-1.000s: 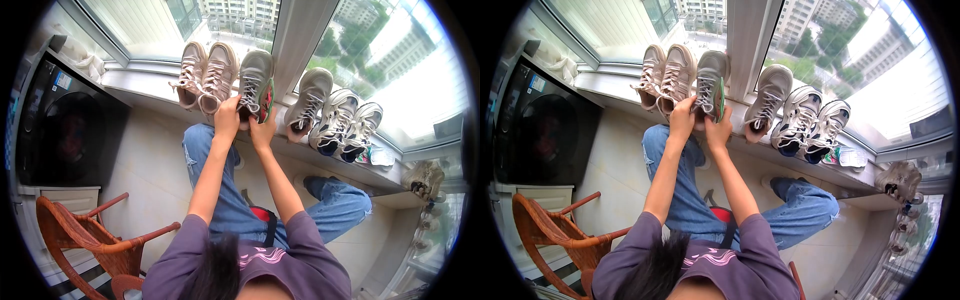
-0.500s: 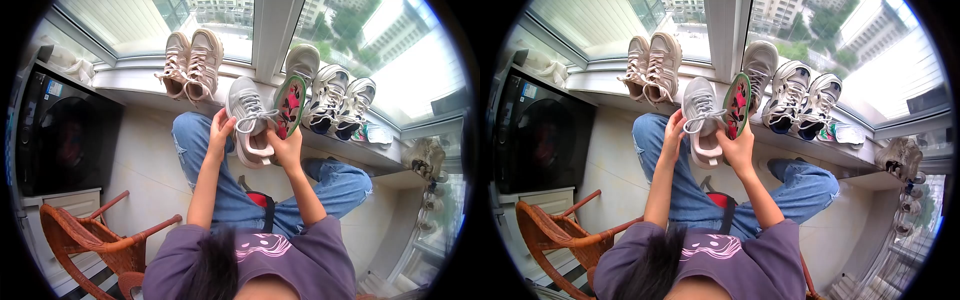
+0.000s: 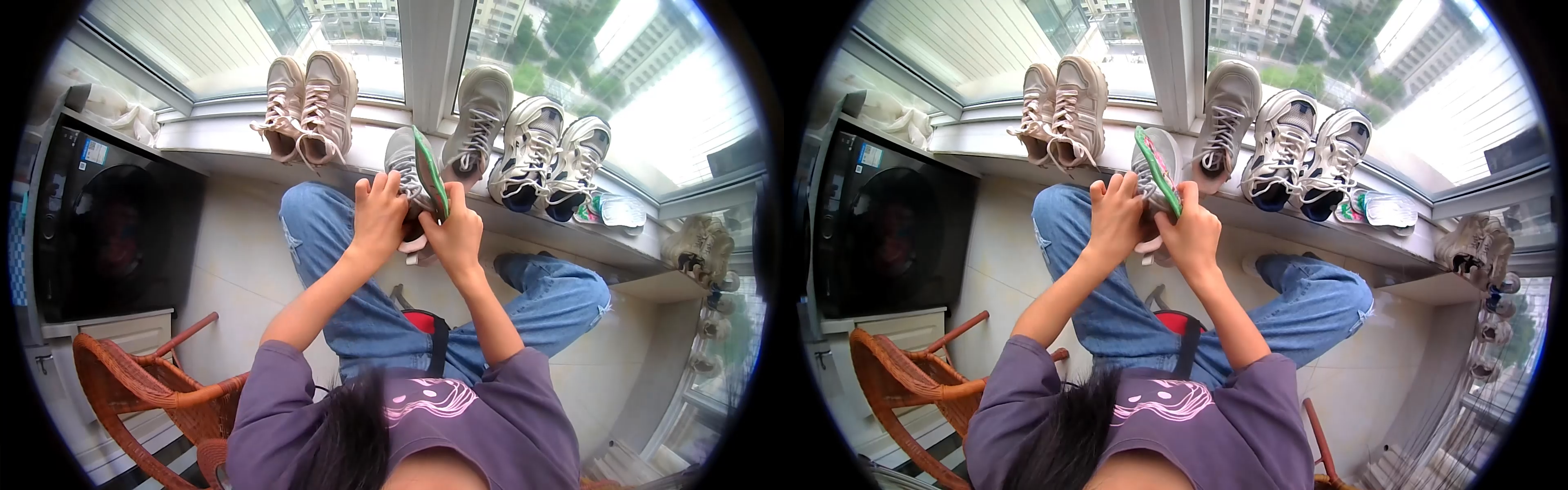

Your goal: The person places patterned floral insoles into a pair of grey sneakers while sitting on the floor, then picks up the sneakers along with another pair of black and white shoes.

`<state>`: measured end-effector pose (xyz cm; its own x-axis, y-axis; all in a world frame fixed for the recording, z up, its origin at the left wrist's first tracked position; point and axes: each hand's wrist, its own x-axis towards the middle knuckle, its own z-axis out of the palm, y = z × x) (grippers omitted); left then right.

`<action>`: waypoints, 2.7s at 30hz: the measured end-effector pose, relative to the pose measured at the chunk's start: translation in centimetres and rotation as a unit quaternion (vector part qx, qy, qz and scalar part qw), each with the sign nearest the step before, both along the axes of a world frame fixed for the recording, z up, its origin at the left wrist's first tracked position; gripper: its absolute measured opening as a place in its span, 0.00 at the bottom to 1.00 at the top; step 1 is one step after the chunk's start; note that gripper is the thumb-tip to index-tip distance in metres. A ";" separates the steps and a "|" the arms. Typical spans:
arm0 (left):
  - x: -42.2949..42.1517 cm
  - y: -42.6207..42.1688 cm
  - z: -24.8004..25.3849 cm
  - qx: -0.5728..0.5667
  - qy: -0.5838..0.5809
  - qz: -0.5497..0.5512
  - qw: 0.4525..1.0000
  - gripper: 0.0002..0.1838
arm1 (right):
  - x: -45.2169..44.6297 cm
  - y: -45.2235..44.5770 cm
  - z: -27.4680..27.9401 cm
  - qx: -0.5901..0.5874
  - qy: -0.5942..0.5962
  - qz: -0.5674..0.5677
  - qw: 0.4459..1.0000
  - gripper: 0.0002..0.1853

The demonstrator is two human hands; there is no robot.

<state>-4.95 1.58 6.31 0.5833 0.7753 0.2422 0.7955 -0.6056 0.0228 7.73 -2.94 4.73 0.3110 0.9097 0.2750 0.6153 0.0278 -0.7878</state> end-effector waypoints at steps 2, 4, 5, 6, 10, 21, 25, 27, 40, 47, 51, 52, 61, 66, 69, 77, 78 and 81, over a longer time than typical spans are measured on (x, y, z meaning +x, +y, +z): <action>-0.2 0.3 0.1 -0.014 0.002 -0.020 1.000 0.08 | 0.0 -0.2 -0.1 -0.014 -0.013 0.002 1.000 0.20; -0.4 0.4 0.1 0.054 -0.042 -0.079 0.994 0.07 | 0.0 -0.1 -0.2 -0.025 -0.005 -0.002 1.000 0.19; -0.4 0.2 0.0 0.065 -0.084 -0.098 0.989 0.08 | 0.2 -0.1 -0.1 -0.019 -0.017 -0.007 1.000 0.19; -0.3 0.3 -0.2 0.063 -0.083 -0.100 0.989 0.08 | 0.3 0.0 0.2 -0.014 -0.030 -0.013 0.999 0.18; -0.5 0.4 0.1 0.060 -0.142 -0.143 0.978 0.11 | 0.7 0.0 1.2 -0.045 -0.080 0.020 0.996 0.17; -1.2 1.5 0.2 0.024 -0.136 -0.129 0.982 0.14 | 0.7 0.0 1.0 -0.023 -0.053 0.047 0.997 0.19; -0.5 1.5 0.7 0.132 -0.167 -0.165 0.963 0.11 | 0.7 0.5 0.9 0.036 0.000 -0.018 0.999 0.20; -0.4 1.1 1.5 0.148 -0.177 -0.169 0.958 0.09 | 1.1 0.6 0.9 0.056 0.006 -0.006 0.998 0.19; 0.1 -1.6 3.6 -0.010 -0.308 0.000 0.951 0.41 | 2.3 -0.4 3.4 0.098 -0.049 0.024 0.994 0.19; -0.9 -0.2 1.4 -0.109 -0.420 0.028 0.901 0.58 | 3.0 -0.4 4.1 0.123 -0.013 0.083 0.989 0.20; -0.2 -0.4 -0.9 -0.382 -0.605 0.024 0.698 0.58 | 2.8 0.0 4.1 0.155 -0.040 0.116 0.980 0.20; -0.1 -0.2 -0.9 -0.386 -0.599 0.031 0.701 0.58 | 2.9 0.2 4.0 0.155 -0.041 0.117 0.980 0.20; 1.0 0.2 -0.1 -0.197 -0.616 0.017 0.762 0.49 | 5.1 -0.8 4.0 -0.007 0.143 0.106 0.984 0.15; 0.2 1.5 0.2 -0.093 -0.547 0.020 0.832 0.51 | 6.5 -3.6 4.6 -0.153 0.501 0.232 0.819 0.31; 0.4 1.6 0.1 -0.115 -0.565 0.021 0.817 0.50 | 6.8 -4.1 4.1 -0.210 0.584 0.277 0.734 0.35; 0.5 2.0 -1.4 -0.080 -0.577 0.051 0.811 0.53 | 7.3 -5.0 4.0 -0.381 0.680 0.316 0.540 0.32; 0.5 2.0 -1.6 -0.071 -0.579 0.054 0.811 0.53 | 7.3 -4.9 4.2 -0.396 0.656 0.308 0.564 0.29; 0.6 1.9 -1.8 -0.077 -0.629 0.052 0.772 0.54 | 7.3 -4.0 5.6 -0.414 0.562 0.237 0.676 0.22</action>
